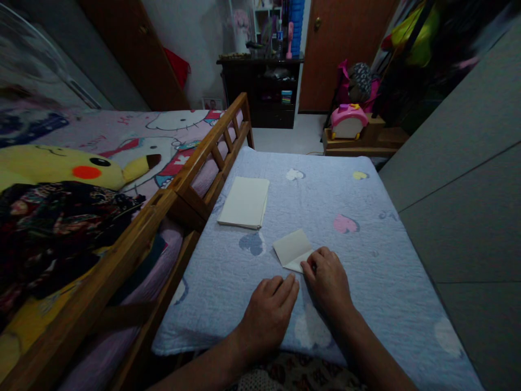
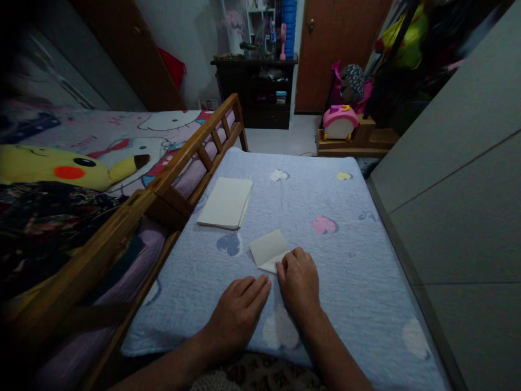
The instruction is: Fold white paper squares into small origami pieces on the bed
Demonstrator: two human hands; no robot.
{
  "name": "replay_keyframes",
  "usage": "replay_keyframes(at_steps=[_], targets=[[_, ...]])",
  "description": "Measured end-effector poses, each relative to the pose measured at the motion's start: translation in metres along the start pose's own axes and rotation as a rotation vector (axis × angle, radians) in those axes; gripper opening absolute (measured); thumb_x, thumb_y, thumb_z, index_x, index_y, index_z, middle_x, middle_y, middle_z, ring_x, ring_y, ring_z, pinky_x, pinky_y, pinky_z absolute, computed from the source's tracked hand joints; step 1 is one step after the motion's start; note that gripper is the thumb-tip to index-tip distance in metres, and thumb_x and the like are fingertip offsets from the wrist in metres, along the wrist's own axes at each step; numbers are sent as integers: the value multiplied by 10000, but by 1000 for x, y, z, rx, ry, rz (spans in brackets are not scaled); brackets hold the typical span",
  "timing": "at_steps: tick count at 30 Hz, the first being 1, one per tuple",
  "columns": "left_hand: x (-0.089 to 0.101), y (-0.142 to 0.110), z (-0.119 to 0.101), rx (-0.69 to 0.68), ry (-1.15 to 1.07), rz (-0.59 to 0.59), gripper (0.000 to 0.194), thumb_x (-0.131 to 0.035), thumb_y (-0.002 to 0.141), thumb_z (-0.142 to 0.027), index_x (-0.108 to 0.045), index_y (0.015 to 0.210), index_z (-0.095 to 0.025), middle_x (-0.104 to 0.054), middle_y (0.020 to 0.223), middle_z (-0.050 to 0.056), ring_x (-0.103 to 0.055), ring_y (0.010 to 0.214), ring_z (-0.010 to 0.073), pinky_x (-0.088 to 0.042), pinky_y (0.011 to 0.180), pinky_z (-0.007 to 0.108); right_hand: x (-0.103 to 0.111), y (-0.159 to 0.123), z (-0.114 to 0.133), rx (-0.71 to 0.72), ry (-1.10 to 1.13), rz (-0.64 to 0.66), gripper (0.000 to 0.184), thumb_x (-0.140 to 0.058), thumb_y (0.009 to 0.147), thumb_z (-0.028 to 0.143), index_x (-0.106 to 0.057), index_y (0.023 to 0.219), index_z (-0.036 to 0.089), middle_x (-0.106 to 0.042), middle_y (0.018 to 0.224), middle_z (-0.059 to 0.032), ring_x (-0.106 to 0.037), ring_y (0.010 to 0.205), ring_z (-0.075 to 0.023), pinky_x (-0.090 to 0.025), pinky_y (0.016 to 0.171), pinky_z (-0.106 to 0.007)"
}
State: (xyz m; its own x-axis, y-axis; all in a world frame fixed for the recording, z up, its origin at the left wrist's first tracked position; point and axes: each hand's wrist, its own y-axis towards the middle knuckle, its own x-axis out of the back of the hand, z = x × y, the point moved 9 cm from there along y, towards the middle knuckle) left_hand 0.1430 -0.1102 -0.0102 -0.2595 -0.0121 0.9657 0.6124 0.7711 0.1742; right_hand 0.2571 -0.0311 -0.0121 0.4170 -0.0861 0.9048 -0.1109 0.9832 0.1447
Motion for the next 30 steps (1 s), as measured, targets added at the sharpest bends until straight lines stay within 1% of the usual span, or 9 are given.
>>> replay_keyframes(at_steps=[4,7,11,15,21,26,30], targets=[[0,2,0,24,27,32,481,-422,916,-88,-480,1392,-121,-517,1449,144,-564,1104,271,-493,870,404,0,0,0,2,-7,-3,187,-608,892,214,-589,706,201,-564,806,-49,-500,789,-219,-374,740,-341],[-1,3,1,45,52,41,500,-436,893,-79,-483,1389,-109,-491,1470,165,-569,1108,274,-497,866,405,0,0,1,4,-2,-4,190,-609,890,209,-586,702,202,-566,806,-48,-502,786,-216,-378,744,-339],[-3,3,4,95,61,51,523,-456,867,-84,-492,1387,-128,-477,1483,161,-562,1134,277,-493,895,408,1,0,1,0,0,-6,183,-610,888,201,-587,707,202,-568,808,-47,-508,790,-215,-382,742,-335],[-4,3,4,98,62,62,537,-465,856,-85,-485,1393,-112,-455,1498,170,-556,1137,284,-496,897,416,0,0,0,-7,-1,-1,183,-615,885,207,-584,705,202,-568,810,-48,-509,788,-216,-381,734,-335],[-2,6,4,103,56,72,533,-455,849,-79,-497,1380,-110,-463,1492,172,-562,1105,279,-509,873,416,1,0,0,6,-1,-29,196,-590,888,190,-575,693,207,-567,805,-48,-504,779,-212,-377,729,-332],[0,6,3,97,68,58,526,-478,829,-82,-515,1354,-86,-485,1466,195,-557,1102,292,-512,881,422,1,1,0,-4,-5,-12,199,-598,889,202,-583,690,203,-569,804,-48,-507,779,-212,-383,736,-336],[0,6,3,104,82,63,525,-481,824,-76,-518,1347,-101,-498,1457,182,-554,1102,286,-514,882,415,0,1,-1,-17,-9,1,193,-606,888,205,-587,695,200,-574,806,-50,-515,790,-216,-386,737,-338]])
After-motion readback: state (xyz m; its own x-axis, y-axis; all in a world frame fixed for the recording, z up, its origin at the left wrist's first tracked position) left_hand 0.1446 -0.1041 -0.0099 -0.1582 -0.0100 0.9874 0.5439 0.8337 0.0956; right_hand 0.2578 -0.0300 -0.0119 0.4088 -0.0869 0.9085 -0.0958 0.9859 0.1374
